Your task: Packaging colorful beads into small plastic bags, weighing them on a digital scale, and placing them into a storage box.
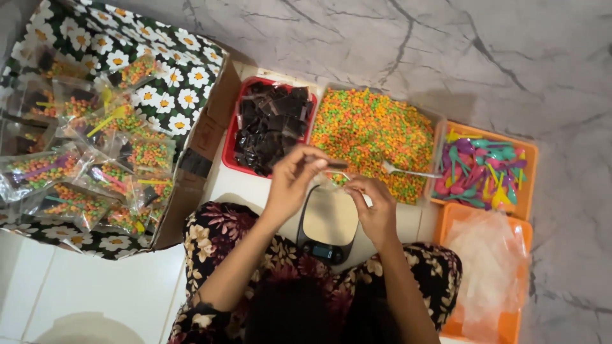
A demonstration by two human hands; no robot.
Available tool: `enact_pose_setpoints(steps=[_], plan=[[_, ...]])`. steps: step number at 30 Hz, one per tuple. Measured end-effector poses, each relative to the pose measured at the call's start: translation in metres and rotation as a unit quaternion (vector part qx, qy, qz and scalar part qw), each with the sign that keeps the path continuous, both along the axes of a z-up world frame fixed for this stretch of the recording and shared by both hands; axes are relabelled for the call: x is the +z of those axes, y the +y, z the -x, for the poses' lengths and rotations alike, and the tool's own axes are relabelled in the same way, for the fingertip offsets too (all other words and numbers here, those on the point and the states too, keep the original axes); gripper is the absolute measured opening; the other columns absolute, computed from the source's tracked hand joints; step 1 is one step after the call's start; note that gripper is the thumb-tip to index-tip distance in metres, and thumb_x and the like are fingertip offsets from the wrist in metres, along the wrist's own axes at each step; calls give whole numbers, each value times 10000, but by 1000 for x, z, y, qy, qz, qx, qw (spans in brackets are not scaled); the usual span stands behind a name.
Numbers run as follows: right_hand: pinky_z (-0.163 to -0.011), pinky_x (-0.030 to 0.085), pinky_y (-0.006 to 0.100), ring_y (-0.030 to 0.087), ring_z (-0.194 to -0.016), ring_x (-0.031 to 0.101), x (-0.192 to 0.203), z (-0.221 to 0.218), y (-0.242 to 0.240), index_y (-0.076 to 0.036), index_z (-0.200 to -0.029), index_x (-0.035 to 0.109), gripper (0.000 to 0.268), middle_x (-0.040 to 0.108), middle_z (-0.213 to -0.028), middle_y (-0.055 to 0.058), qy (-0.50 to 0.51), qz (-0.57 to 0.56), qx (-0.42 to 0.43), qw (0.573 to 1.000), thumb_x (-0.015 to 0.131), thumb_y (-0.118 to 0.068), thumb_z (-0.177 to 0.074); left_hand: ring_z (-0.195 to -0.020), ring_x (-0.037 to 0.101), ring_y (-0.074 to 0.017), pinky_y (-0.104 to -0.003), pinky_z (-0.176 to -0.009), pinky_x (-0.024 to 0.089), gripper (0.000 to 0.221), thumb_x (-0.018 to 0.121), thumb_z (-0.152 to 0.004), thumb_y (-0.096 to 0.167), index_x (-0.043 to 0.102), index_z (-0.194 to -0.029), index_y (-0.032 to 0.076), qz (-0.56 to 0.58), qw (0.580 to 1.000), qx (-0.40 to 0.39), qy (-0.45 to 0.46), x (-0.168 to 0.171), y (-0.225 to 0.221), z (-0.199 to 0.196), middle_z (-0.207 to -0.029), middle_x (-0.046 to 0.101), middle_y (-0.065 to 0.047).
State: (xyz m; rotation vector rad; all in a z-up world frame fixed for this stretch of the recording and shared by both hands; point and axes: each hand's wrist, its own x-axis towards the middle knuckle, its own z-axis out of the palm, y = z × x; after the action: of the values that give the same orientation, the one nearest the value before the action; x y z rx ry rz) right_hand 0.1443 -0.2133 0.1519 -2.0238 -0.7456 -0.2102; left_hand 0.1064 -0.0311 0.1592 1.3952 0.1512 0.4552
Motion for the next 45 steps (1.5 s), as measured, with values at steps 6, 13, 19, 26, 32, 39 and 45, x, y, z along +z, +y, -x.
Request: enact_pose_setpoints(steps=[6, 13, 19, 26, 32, 39, 45], plan=[[-786, 596, 409, 283, -838, 737, 12, 26, -32, -125, -941, 769, 111, 757, -854, 39, -24, -6, -21, 999, 820, -65, -863, -770, 574, -121, -294, -760, 515, 84, 721, -955, 127, 742, -1017, 75, -66, 994, -83, 8, 22, -29, 26, -770, 629, -39], [-850, 585, 424, 302, -909, 746, 20, 45, -61, -82, -953, 760, 133, 760, -864, 62, -48, -30, -18, 998, 797, 13, -867, -738, 590, -121, -295, -732, 528, 79, 688, -973, 101, 727, -1021, 52, -74, 990, -120, 8, 47, -45, 49, -735, 656, -52], [-838, 585, 418, 277, -897, 743, 22, 58, -74, -114, -934, 756, 159, 756, -869, 23, -72, -30, -7, 997, 801, 12, -849, -717, 658, -173, -332, -724, 554, 64, 699, -964, 109, 726, -996, 59, -143, 982, -121, 9, 56, -56, 54, -735, 687, -81], [-796, 580, 425, 306, -847, 732, 21, 67, -86, -112, -912, 761, 138, 757, -833, 42, -64, -41, -15, 997, 820, -14, -835, -760, 694, -203, -350, -756, 565, 69, 709, -952, 103, 735, -1002, 64, -152, 980, -127, -2, 63, -70, 59, -771, 712, -88], [-796, 575, 409, 303, -848, 744, 39, 71, -86, -113, -884, 759, 116, 778, -853, 42, -77, -50, -18, 996, 804, -13, -846, -897, 691, -335, -428, -865, 544, 66, 727, -938, 158, 743, -982, 112, -300, 949, -97, -14, 59, -62, 62, -843, 722, -90], [-783, 562, 416, 317, -857, 750, 46, 71, -82, -106, -874, 740, 117, 800, -924, 55, -100, -37, -7, 994, 771, 7, -868, -1021, 644, -333, -444, -919, 518, 137, 828, -845, 189, 729, -910, 119, -251, 963, -78, 52, 46, -72, 74, -947, 697, -80], [-766, 596, 356, 271, -835, 748, 37, 71, -86, -105, -853, 756, 124, 789, -927, 51, -117, -35, -15, 992, 747, 12, -890, -1033, 656, -373, -472, -899, 532, 189, 864, -802, 171, 698, -843, 90, -216, 970, -59, 97, 32, -78, 75, -945, 690, -111]])
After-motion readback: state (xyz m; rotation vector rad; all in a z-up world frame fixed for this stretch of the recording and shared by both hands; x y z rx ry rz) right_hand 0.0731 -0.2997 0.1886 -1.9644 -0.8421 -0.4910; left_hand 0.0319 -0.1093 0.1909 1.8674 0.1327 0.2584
